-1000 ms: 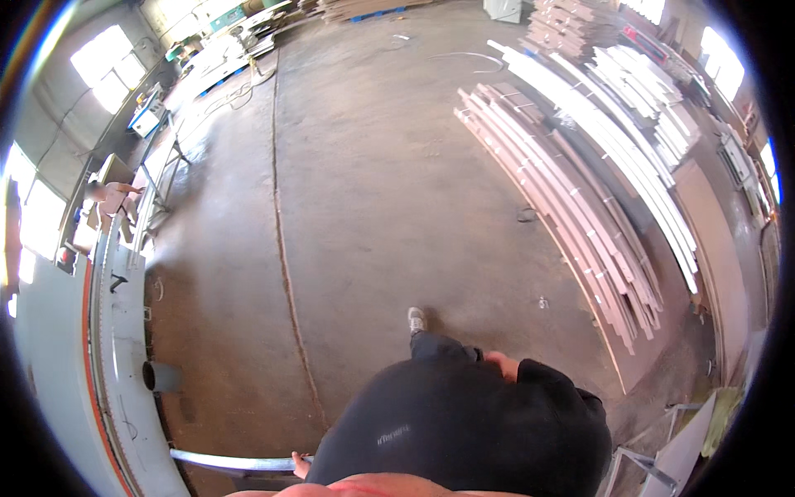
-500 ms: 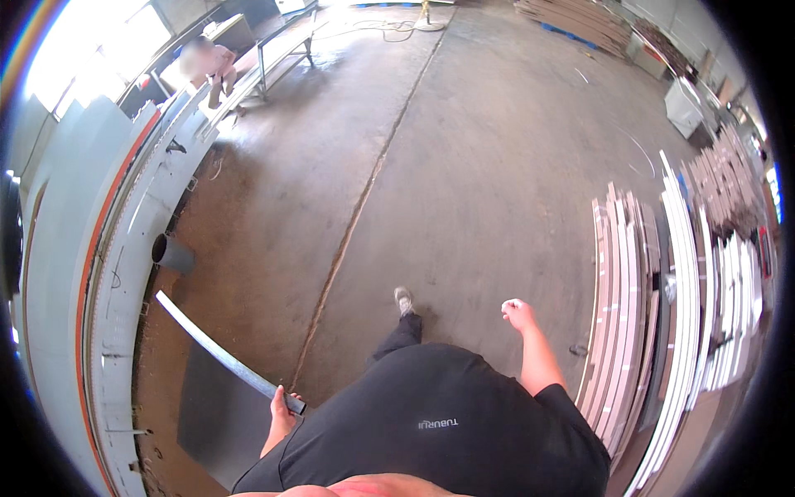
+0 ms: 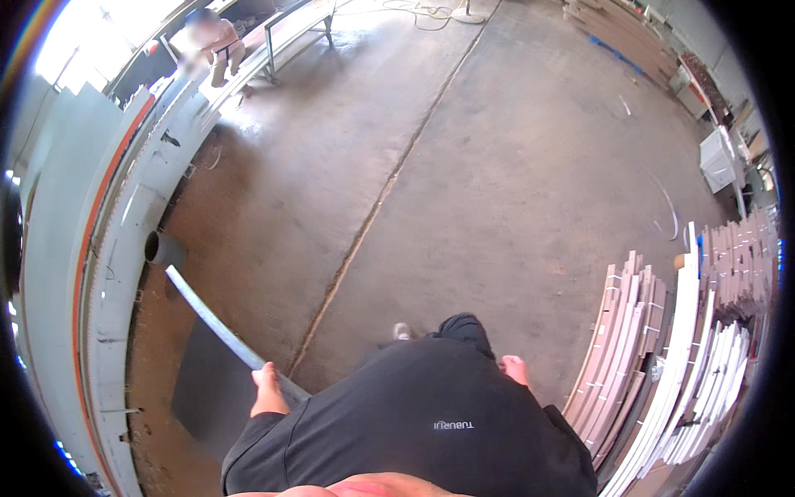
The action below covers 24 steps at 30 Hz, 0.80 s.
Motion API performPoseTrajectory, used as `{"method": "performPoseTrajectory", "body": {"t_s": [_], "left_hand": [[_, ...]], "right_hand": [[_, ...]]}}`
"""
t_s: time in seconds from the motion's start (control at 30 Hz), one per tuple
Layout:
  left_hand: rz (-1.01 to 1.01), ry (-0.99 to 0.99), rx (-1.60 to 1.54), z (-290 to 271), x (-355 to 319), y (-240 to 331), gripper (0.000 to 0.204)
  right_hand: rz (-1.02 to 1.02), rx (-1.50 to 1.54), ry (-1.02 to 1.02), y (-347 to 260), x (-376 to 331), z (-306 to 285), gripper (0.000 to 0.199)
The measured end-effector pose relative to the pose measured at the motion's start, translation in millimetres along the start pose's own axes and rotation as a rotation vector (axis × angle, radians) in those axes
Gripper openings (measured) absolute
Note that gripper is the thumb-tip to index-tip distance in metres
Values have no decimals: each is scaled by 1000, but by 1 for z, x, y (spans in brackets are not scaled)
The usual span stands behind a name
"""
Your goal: The person feeds white rectangular wood planks into a conveyor-based processing machine one at a time, then collects the processed pieces and stacks them on a nearby metal table. The person also moves a dark rectangular board and organizes the finished planks into a neat pile.
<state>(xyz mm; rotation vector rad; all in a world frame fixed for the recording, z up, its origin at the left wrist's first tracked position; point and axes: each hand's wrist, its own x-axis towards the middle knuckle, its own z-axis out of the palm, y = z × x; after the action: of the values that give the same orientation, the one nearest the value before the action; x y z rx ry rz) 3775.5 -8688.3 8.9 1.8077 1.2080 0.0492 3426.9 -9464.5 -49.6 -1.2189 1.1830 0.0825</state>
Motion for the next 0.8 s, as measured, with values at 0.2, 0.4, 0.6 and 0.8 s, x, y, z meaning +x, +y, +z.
{"method": "performPoseTrajectory", "body": {"t_s": [0.2, 0.4, 0.6, 0.8], "left_hand": [[-68, 8, -69, 154, -130, 47, 35], [-219, -44, 28, 290, -233, 102, 50], [-338, -349, 274, 373, -322, 199, 58], [-216, -226, 310, 534, -338, 319, 91]], "right_hand": [[-357, -408, -175, -65, 204, -64, 30], [-243, -692, -364, -290, 410, -93, 32], [-5, -556, -146, -577, 521, -50, 24], [-222, -414, -161, -765, 635, 9, 23]]}}
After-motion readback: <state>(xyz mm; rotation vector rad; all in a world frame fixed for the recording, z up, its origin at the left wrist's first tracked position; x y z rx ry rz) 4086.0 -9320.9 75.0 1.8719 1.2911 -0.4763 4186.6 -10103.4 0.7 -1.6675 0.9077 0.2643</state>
